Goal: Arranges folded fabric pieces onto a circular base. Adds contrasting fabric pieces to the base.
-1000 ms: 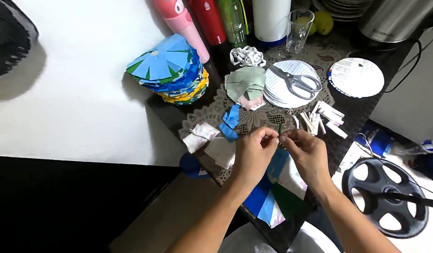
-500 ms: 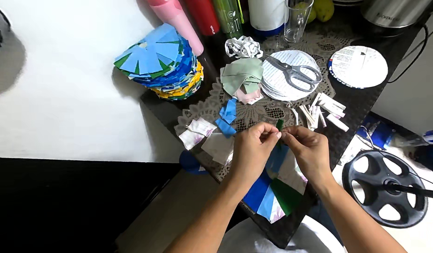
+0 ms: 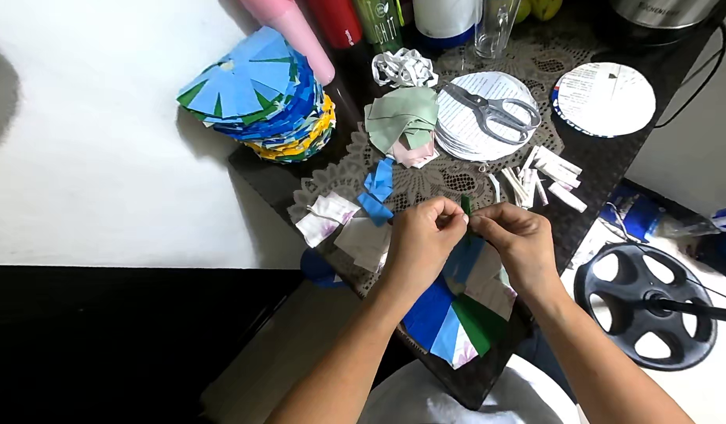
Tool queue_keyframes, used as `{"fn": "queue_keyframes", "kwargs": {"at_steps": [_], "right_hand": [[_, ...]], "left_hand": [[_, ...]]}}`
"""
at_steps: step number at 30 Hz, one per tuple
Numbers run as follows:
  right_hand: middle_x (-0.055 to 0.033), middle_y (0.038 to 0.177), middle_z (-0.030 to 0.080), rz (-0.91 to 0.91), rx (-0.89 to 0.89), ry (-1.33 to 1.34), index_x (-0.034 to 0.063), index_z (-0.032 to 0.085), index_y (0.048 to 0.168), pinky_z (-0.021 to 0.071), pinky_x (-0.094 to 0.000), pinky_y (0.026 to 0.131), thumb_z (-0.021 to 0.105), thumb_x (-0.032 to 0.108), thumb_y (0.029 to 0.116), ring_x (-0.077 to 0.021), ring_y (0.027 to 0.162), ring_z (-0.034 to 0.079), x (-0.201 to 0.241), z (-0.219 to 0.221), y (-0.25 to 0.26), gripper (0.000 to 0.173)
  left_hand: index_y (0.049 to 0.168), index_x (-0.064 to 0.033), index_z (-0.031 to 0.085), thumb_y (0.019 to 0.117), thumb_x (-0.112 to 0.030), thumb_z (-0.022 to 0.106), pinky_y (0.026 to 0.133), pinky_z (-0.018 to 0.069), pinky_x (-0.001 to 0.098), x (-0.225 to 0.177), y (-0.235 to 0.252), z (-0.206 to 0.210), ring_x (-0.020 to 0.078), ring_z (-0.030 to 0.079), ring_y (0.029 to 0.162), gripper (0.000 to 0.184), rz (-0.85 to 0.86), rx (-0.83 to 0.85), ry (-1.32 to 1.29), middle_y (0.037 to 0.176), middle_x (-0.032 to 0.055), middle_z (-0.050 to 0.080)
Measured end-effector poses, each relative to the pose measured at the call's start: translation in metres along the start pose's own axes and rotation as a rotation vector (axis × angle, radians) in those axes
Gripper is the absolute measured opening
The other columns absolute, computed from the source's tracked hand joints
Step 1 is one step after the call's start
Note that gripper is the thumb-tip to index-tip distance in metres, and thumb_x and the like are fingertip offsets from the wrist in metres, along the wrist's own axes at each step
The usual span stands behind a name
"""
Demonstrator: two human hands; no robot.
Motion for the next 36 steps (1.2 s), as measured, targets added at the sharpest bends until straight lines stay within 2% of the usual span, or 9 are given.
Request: {"fn": "queue_keyframes", "kwargs": {"at_steps": [6,14,18,19,21,23,25,31,36], "right_hand": [[0.0000,0.075,0.069,0.164,0.004,0.175,0.0048,0.073,0.087,0.0554,-0.0221,0.068,0.062,0.002,0.0950,-0.0065,0.069,0.065,-0.004,-0.003,0.004,0.014],[-0.0025,0.075,0.068,0.294,-0.032,0.328,0.0031,0.072,0.088,0.0573,-0.0241,0.070,0.057,0.000,0.0989,-0.0087,0.069,0.066,-0.006,-0.010,0.006,0.019],[-0.0043,0.075,0.068,0.395,-0.001,0.442,0.0024,0.067,0.090,0.0591,-0.0253,0.071,0.050,0.001,0.1027,-0.0104,0.070,0.068,0.000,-0.009,0.004,0.021],[-0.0052,0.076,0.069,0.417,0.007,0.472,0.0022,0.067,0.091,0.0596,-0.0251,0.071,0.049,0.001,0.1035,-0.0108,0.070,0.069,0.001,-0.009,0.003,0.022],[-0.0066,0.077,0.071,0.439,0.008,0.508,0.0020,0.067,0.091,0.0601,-0.0243,0.068,0.048,0.001,0.1043,-0.0108,0.069,0.070,0.004,-0.007,0.002,0.023],[-0.0064,0.078,0.071,0.406,0.022,0.479,0.0022,0.068,0.090,0.0599,-0.0244,0.069,0.051,0.001,0.1031,-0.0104,0.071,0.070,0.005,-0.007,0.000,0.022],[-0.0052,0.078,0.070,0.313,0.032,0.396,0.0027,0.071,0.088,0.0590,-0.0244,0.071,0.057,0.000,0.0987,-0.0101,0.072,0.068,0.005,-0.007,-0.003,0.018],[0.0033,0.077,0.072,-0.012,0.015,0.085,0.0059,0.076,0.088,0.0564,-0.0176,0.068,0.068,0.000,0.0911,-0.0018,0.070,0.067,0.012,-0.004,-0.017,0.010],[0.0013,0.083,0.073,-0.229,-0.017,-0.091,0.0035,0.077,0.090,0.0576,-0.0167,0.070,0.069,0.005,0.0913,-0.0005,0.075,0.067,0.012,-0.002,-0.020,0.008]], "left_hand": [[0.090,-0.0066,0.070,0.0943,-0.006,0.069,0.068,0.0581,0.0231,0.008,0.005,-0.005,0.0057,0.068,0.070,0.004,-0.100,0.043,-0.155,0.078,-0.0003,0.070],[0.094,-0.0057,0.070,0.0974,-0.008,0.067,0.068,0.0571,0.0265,0.026,0.017,-0.037,0.0078,0.067,0.070,0.005,-0.185,-0.045,-0.008,0.080,0.0013,0.069],[0.108,0.0001,0.069,0.1006,-0.012,0.063,0.080,0.0566,0.0512,0.026,0.016,-0.041,0.0286,0.070,0.087,0.016,-0.083,-0.082,0.400,0.098,0.0162,0.071],[0.113,0.0003,0.068,0.1014,-0.013,0.061,0.084,0.0569,0.0523,0.024,0.012,-0.039,0.0299,0.071,0.094,0.019,-0.036,-0.072,0.418,0.104,0.0172,0.071],[0.113,-0.0025,0.070,0.1009,-0.015,0.061,0.085,0.0586,0.0425,0.016,0.001,-0.033,0.0209,0.071,0.095,0.019,0.040,-0.053,0.317,0.106,0.0119,0.071],[0.105,-0.0062,0.071,0.0978,-0.015,0.063,0.079,0.0588,0.0284,0.008,-0.011,-0.025,0.0084,0.069,0.088,0.014,0.096,-0.052,0.161,0.098,0.0036,0.071],[0.098,-0.0073,0.072,0.0942,-0.014,0.064,0.078,0.0586,0.0218,0.002,-0.020,-0.016,0.0029,0.068,0.085,0.011,0.185,-0.077,0.101,0.093,0.0002,0.070],[0.094,-0.0096,0.078,0.0941,-0.018,0.068,0.080,0.0564,0.0206,-0.009,-0.027,-0.007,0.0055,0.069,0.087,0.013,0.343,-0.141,0.284,0.093,0.0016,0.074],[0.093,-0.0099,0.079,0.0946,-0.019,0.068,0.078,0.0551,0.0189,-0.014,-0.028,-0.007,0.0045,0.069,0.085,0.014,0.326,-0.129,0.305,0.091,0.0011,0.074]]}}
Point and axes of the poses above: each hand's wrist, its own y-axis towards the middle knuckle, its own z-axis out of the palm, x = y × z, the point moved 2 cm from there along y, towards the middle knuckle
